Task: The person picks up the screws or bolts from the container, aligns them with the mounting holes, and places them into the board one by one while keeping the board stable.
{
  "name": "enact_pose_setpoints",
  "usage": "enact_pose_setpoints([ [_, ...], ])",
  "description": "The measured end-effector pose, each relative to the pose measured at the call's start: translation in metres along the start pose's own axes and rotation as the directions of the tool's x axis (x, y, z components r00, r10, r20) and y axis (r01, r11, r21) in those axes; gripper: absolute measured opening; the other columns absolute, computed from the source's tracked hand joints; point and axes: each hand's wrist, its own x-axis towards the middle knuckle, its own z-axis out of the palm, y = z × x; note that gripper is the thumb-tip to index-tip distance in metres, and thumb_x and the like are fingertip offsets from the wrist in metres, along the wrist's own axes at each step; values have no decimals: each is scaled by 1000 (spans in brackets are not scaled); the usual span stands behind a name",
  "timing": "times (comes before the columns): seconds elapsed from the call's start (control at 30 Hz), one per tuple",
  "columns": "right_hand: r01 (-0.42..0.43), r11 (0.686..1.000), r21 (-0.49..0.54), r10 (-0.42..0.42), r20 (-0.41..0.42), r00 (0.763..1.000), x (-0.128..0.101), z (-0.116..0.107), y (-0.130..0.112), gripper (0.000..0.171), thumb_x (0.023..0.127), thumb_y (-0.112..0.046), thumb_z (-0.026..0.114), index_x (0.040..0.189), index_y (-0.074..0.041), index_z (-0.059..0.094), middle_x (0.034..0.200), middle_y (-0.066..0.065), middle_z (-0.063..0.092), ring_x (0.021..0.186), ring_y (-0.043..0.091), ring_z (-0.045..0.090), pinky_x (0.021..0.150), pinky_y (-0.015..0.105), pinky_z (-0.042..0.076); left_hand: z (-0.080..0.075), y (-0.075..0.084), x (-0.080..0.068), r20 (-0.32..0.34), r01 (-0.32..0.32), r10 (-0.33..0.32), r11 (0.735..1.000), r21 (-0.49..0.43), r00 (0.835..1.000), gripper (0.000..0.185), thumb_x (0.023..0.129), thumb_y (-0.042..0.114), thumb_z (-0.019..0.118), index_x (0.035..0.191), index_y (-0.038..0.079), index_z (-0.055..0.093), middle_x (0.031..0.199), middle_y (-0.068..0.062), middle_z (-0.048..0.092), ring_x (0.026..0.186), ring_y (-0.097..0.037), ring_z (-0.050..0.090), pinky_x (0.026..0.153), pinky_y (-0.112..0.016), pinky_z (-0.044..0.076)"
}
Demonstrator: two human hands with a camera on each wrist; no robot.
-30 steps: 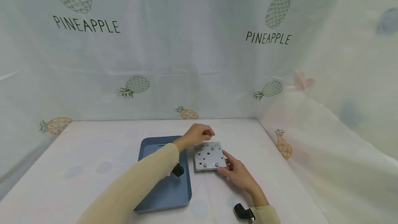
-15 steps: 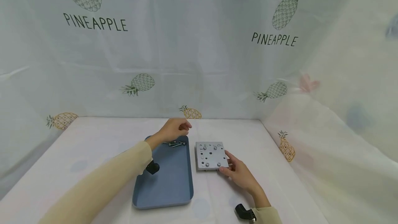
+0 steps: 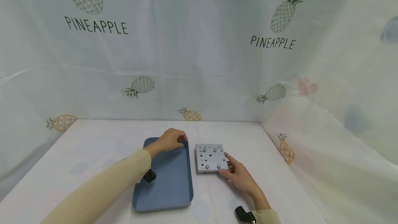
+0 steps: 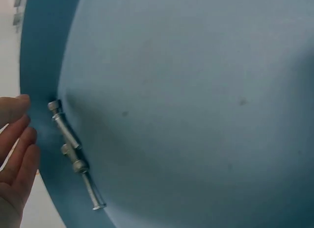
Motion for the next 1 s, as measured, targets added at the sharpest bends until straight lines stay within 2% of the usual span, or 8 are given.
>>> enact_pose_setpoints([
  [0.1, 9, 1000, -9, -9, 2, 1000, 1, 0, -1, 84, 95, -26, 82, 164, -7, 38, 119, 10, 68, 87, 18, 61, 69, 24, 52, 3, -2, -1, 15, 9, -9, 1000, 10, 1000, 18, 89, 1, 81, 103, 10, 76, 104, -3, 78, 98, -20, 72, 92, -44, 58],
  [0.33, -3, 1000, -6, 3, 4, 1000, -1, 1, 2, 85, 95, -27, 83, 164, -7, 38, 119, 10, 68, 88, 18, 62, 69, 24, 52, 12, -6, -3, 41, -33, 30, 997, 73, 999, 20, 85, 1, 84, 103, 8, 76, 102, -3, 77, 94, -19, 69, 89, -45, 57],
  [0.63, -4, 1000, 3, 4, -8, 1000, -1, -1, 2, 84, 95, -26, 82, 164, -6, 38, 117, 9, 67, 86, 18, 60, 68, 24, 52, 18, -2, -1, 57, 16, -26, 985, 169, 998, 20, 88, 3, 83, 106, 9, 78, 107, -6, 79, 103, -27, 71, 97, -49, 55],
  [0.77, -2, 1000, 1, 2, -6, 1000, -2, 0, 3, 84, 95, -26, 82, 164, -6, 38, 118, 10, 67, 85, 18, 62, 68, 24, 53, 21, 1, -2, 40, 46, -55, 981, 187, 998, 17, 89, 5, 84, 104, 10, 78, 102, -5, 78, 96, -23, 70, 92, -45, 57],
  [1.0, 3, 1000, 9, -3, 2, 1000, -1, 1, 1, 84, 96, -26, 81, 164, -5, 37, 121, 12, 68, 89, 18, 63, 71, 24, 55, 22, 6, -3, 5, 60, -62, 976, 211, 998, 14, 87, 1, 84, 97, 8, 77, 93, -5, 76, 86, -22, 70, 83, -42, 59],
])
